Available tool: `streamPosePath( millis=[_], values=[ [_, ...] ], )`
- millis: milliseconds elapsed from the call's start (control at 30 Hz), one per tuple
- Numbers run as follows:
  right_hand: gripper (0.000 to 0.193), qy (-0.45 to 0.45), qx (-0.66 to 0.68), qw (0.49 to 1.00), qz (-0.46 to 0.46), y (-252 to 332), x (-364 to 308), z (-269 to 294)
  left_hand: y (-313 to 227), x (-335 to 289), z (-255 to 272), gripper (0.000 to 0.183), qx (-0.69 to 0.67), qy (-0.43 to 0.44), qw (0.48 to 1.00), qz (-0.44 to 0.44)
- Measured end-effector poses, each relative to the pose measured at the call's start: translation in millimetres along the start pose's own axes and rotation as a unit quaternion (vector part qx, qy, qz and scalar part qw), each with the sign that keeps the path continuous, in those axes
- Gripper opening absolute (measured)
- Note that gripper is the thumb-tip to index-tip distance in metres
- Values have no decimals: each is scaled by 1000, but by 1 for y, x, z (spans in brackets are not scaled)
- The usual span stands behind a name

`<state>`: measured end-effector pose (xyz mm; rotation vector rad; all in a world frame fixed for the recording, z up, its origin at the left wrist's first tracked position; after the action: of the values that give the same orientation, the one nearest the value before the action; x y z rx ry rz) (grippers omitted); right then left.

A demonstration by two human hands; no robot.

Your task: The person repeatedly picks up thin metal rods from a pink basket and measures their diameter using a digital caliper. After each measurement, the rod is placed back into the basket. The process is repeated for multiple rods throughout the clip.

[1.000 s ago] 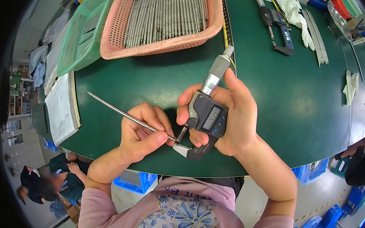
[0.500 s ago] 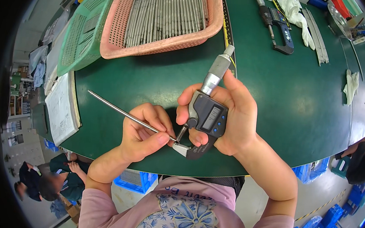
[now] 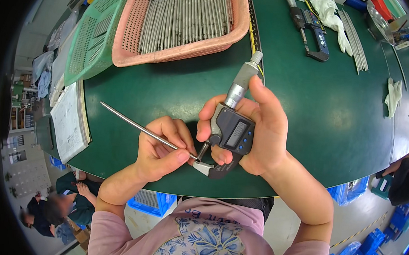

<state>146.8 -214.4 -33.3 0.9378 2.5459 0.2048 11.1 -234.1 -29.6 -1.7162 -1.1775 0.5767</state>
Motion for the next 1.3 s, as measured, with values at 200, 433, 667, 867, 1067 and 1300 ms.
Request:
streamPosePath(
  millis=[200, 433, 667, 867, 1067, 1300],
  values=[
    [73, -3, -19, 1000, 10, 2, -1, 1, 2, 0, 0, 15, -3, 2, 1000, -3],
    [73, -18, -34, 999, 6, 2, -1, -1, 1, 1, 1, 17, -3, -4, 1000, -4],
    [74, -16, -41, 999, 6, 2, -3, -2, 0, 2, 1, 18, -5, 21, 1000, -12],
    [74, -14, -50, 999, 10, 2, -2, -2, -1, 3, 2, 18, -1, 21, 1000, -13],
    [73, -2, -37, 999, 38, 1, -1, -1, -1, 2, 2, 19, 1, 19, 1000, -25],
    [79, 2, -47, 999, 27, 2, -2, -2, -1, 0, 2, 19, 20, 10, 999, -35]
  ],
)
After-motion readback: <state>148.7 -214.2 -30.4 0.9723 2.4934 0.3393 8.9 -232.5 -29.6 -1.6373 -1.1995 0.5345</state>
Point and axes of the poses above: each hand's wrist, its own x-axis towards the middle knuckle, its own z-axis out of the back of the hand, y = z × x, the point moved 5 cm from there along x, towards the middle knuckle, and after that the axes turned 6 degrees about -z, right-handed, at the moved point
